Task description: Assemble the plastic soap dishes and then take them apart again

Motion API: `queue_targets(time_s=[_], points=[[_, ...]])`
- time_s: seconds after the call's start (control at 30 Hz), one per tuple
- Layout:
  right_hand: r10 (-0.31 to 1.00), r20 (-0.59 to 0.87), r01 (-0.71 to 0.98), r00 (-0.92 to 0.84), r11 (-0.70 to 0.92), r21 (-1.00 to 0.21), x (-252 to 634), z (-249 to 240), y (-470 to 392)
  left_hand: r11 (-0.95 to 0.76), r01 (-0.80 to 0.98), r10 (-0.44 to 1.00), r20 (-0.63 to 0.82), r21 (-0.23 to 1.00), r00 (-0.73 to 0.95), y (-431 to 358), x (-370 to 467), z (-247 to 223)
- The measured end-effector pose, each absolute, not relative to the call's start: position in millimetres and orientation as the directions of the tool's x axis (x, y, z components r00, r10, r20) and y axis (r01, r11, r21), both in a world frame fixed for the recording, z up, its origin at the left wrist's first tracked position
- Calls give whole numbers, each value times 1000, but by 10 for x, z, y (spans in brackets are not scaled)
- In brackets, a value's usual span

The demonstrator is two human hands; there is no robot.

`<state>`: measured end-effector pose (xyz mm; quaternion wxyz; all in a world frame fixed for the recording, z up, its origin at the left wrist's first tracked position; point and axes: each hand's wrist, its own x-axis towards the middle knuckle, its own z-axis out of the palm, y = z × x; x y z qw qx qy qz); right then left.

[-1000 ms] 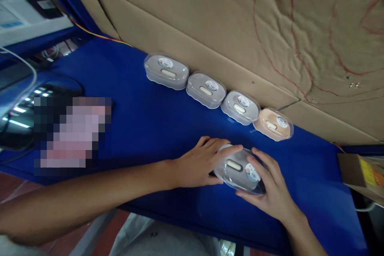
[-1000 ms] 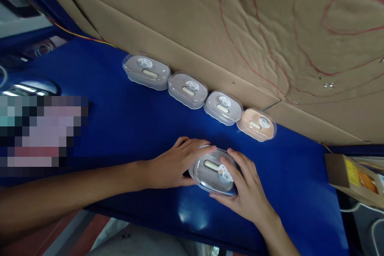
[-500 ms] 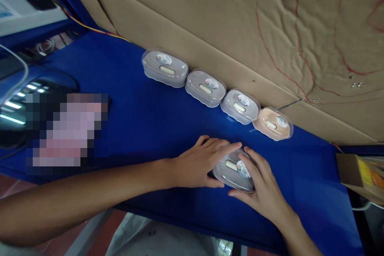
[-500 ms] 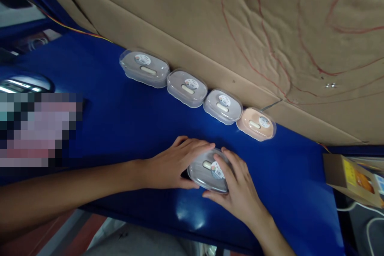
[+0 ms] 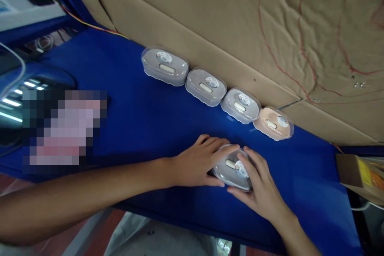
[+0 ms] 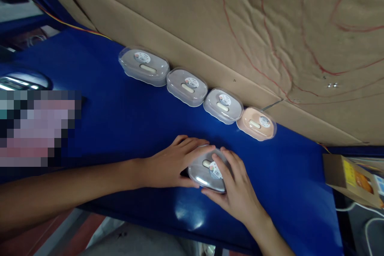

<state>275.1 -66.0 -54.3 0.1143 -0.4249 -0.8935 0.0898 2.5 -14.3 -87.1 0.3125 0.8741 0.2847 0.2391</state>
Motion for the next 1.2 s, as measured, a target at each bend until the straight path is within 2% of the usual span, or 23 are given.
queue_targets(time_s=[0.4, 0.6, 0.73, 0.87, 1.07, 1.2], points=[[793, 78, 741, -605, 596, -311, 2786, -511, -626, -667, 358, 632, 242, 653, 736, -156, 28, -872], [857, -76, 808, -510, 447, -384, 3110, -393, -615, -728, 407, 606, 240, 552, 758, -203, 24, -850], [908, -60, 838, -415, 356, -414, 3577, -354, -511, -727, 407, 603, 230, 552, 764, -200, 14, -839], [942, -88, 886, -323, 268, -379, 4019, -338, -409, -716, 396, 602, 219, 575, 768, -193, 8, -814], [964, -157, 940, -216, 162, -299, 4511, -326, -421, -741, 427, 592, 205, 518, 779, -210, 16, -780], [991, -44, 961, -125, 110, -253, 4945, -420, -409, -762, 431, 580, 214, 484, 786, -222, 14, -784]])
